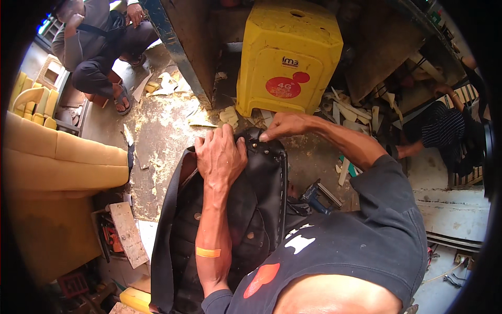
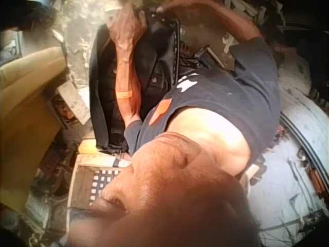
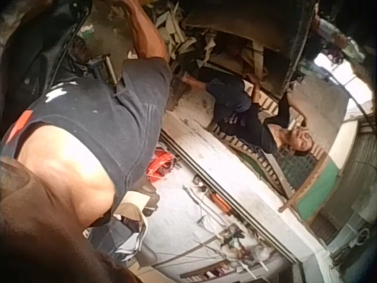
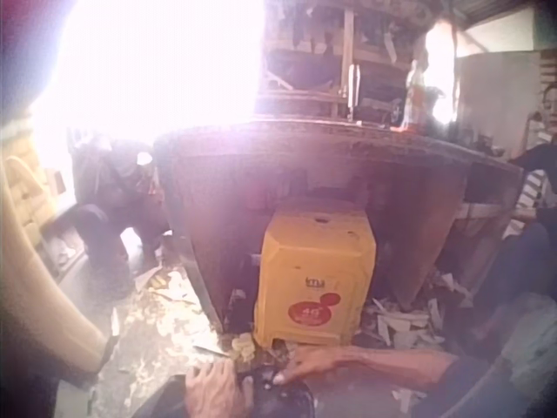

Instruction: The person staples black upholstery fabric onto the underside of a black plastic chair base using a pneumatic staple gun. They repeatedly pull the fabric taut, position it, and fire staples along the edges to secure the material to the base.

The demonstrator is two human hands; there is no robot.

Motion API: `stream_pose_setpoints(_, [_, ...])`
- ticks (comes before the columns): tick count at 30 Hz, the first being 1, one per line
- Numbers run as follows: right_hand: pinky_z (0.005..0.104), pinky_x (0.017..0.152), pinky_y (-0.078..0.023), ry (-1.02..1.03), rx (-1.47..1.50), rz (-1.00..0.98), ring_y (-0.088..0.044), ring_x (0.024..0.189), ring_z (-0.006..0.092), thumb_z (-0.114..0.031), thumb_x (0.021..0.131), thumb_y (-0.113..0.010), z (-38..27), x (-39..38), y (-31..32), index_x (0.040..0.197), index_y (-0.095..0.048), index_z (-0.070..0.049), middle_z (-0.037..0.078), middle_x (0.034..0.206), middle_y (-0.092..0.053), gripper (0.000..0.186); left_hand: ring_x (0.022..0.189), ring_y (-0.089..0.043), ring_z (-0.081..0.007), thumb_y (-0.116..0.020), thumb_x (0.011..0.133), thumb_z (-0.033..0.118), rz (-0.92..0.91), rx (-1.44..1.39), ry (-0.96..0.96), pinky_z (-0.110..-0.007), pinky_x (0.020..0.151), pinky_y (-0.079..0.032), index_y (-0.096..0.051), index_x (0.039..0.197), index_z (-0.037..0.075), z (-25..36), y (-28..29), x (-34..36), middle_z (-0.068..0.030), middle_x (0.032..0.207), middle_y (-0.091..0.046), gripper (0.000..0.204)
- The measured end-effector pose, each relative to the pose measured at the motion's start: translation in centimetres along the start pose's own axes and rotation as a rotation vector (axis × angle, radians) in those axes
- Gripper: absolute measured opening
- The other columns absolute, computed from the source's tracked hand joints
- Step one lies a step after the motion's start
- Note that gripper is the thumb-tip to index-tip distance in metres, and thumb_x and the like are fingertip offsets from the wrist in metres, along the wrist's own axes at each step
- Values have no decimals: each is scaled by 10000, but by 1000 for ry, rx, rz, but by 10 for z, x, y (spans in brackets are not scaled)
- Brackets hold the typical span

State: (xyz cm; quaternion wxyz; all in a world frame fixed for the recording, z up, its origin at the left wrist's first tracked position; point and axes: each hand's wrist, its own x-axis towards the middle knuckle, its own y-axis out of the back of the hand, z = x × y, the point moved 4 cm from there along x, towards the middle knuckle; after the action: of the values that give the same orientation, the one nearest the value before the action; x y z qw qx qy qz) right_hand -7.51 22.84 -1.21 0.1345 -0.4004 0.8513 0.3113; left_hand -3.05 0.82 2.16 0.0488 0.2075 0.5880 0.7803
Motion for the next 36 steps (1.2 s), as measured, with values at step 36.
stream_pose_setpoints(36, [519, 579, -512, 78, -909, 425, -684, 631, 424, -695, 863, -671, -27, -27, -5, 777, -786, -93, 192, 612, -649, 619, 936, -658, -311, -707, 903, 328, 43, 33, -33, -481, 859, -452, -606, 964, 82, 4, 3, -1, -114, 896, -662, 273])
